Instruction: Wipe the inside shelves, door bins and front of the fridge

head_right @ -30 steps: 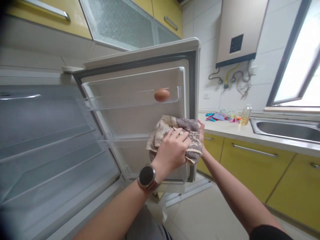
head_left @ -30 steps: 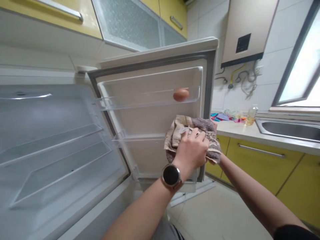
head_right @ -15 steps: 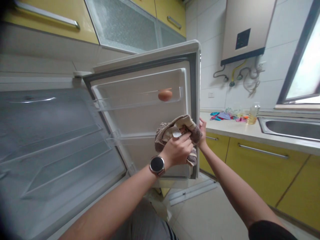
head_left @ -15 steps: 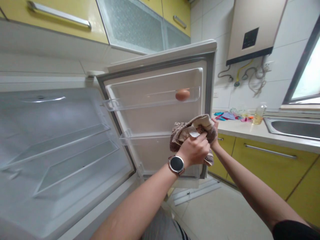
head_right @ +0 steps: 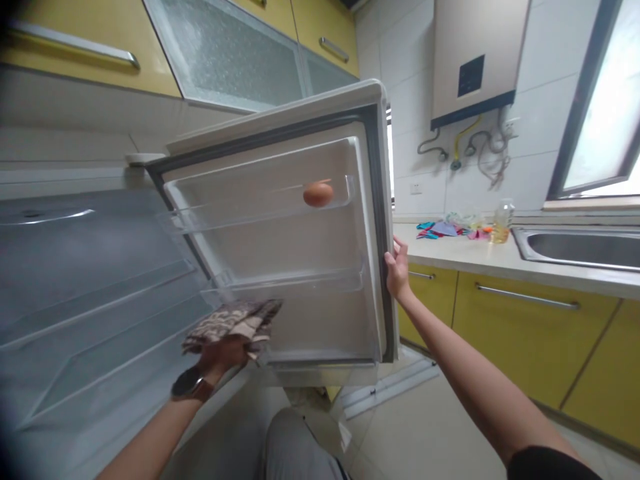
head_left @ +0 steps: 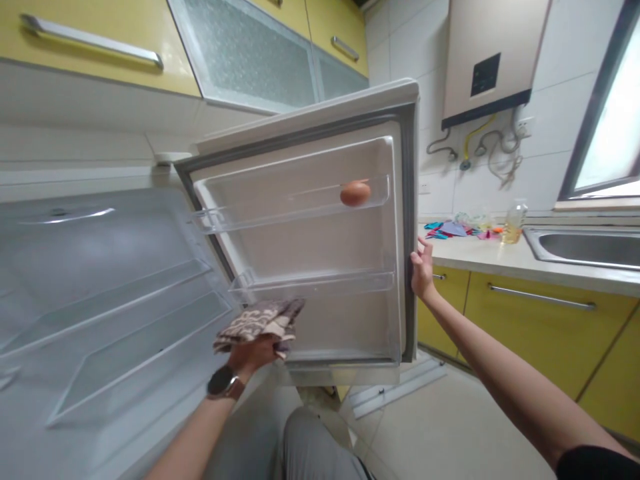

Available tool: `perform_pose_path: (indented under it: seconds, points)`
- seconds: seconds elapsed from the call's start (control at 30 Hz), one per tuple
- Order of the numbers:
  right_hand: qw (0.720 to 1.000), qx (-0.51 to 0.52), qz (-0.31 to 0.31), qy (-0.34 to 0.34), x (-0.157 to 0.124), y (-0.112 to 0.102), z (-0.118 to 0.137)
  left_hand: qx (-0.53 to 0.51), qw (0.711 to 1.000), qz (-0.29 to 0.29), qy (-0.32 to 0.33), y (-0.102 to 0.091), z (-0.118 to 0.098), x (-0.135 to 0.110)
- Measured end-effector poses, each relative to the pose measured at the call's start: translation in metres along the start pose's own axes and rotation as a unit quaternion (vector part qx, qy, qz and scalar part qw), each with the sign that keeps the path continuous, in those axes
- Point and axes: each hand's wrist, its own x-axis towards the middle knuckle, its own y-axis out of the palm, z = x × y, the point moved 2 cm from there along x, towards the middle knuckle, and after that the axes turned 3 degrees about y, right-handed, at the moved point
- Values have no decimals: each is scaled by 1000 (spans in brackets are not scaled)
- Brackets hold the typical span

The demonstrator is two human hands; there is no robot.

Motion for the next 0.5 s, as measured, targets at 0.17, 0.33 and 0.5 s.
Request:
perform_pose_path:
  seconds: [0.17, 0.33, 0.5]
  points:
    - [1000, -9, -10, -5, -2, -4, 2, -59, 976, -204, -45, -31, 23, 7]
    - [1000, -19, -9, -6, -8, -6, 11, -369, 837, -307, -263, -12, 17, 9]
    - [1000, -13, -29, -1, -13, -8, 16, -451, 790, -206, -361, 0, -19, -3]
